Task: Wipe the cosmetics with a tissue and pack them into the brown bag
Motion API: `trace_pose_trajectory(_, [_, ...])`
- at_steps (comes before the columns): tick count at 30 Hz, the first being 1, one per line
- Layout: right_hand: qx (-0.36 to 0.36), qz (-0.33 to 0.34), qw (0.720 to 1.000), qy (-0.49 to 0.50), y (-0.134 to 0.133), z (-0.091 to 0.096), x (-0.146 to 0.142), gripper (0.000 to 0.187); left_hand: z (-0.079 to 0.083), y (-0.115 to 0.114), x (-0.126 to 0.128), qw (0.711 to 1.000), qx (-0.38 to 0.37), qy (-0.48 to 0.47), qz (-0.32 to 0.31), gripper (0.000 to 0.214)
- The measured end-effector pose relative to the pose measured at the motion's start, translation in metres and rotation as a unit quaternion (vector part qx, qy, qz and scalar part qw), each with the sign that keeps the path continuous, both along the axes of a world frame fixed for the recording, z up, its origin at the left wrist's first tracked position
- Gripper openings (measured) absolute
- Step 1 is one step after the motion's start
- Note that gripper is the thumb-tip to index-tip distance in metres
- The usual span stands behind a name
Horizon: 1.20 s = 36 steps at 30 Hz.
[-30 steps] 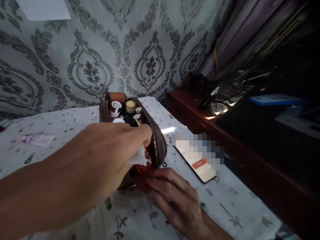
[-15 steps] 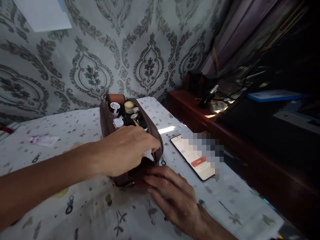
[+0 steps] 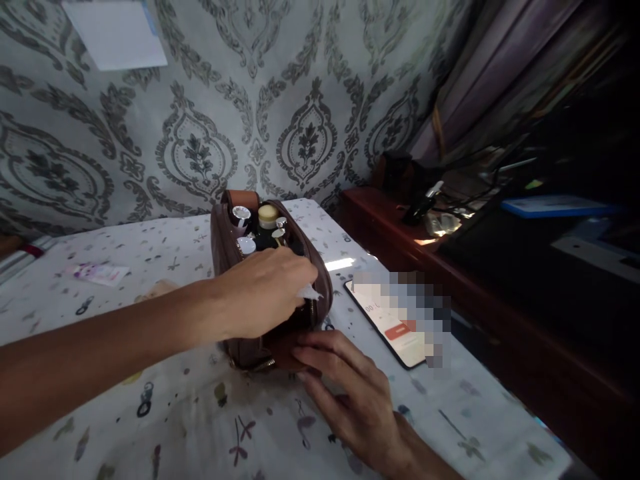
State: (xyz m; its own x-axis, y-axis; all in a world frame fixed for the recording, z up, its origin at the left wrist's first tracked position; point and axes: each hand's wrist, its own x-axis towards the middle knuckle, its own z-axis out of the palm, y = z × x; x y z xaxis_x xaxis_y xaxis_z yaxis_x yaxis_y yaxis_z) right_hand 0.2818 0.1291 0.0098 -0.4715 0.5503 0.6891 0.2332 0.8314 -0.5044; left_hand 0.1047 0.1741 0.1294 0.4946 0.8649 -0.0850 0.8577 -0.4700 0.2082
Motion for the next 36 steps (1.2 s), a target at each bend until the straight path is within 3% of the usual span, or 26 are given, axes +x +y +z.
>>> trace_pose_trajectory(8, [-0.010,0.009,1.000,-0.001,0.000,-0.002,0.000,0.022,0.001,0.001,0.004,0.999,-0.010,-0.040,-0.020,0.028])
trace_pose_trajectory(15, [-0.032,0.017,0.999,0.018,0.001,-0.002,-0.003,0.025,0.002,0.000,0.004,0.999,-0.022,-0.030,-0.018,0.021])
trace_pose_trajectory(26, [-0.025,0.015,0.999,0.027,0.001,0.000,-0.003,0.029,0.015,-0.005,-0.007,0.997,-0.005,-0.081,0.001,0.016])
trace_pose_trajectory(31, [-0.013,-0.021,0.999,0.043,0.000,0.000,-0.003,0.041,0.032,-0.020,-0.012,0.992,0.033,-0.091,0.075,0.018])
trace_pose_trajectory(36, [-0.029,-0.086,0.994,0.067,0.002,-0.008,-0.005,0.041,0.036,-0.059,-0.029,0.972,0.086,-0.147,0.161,0.016])
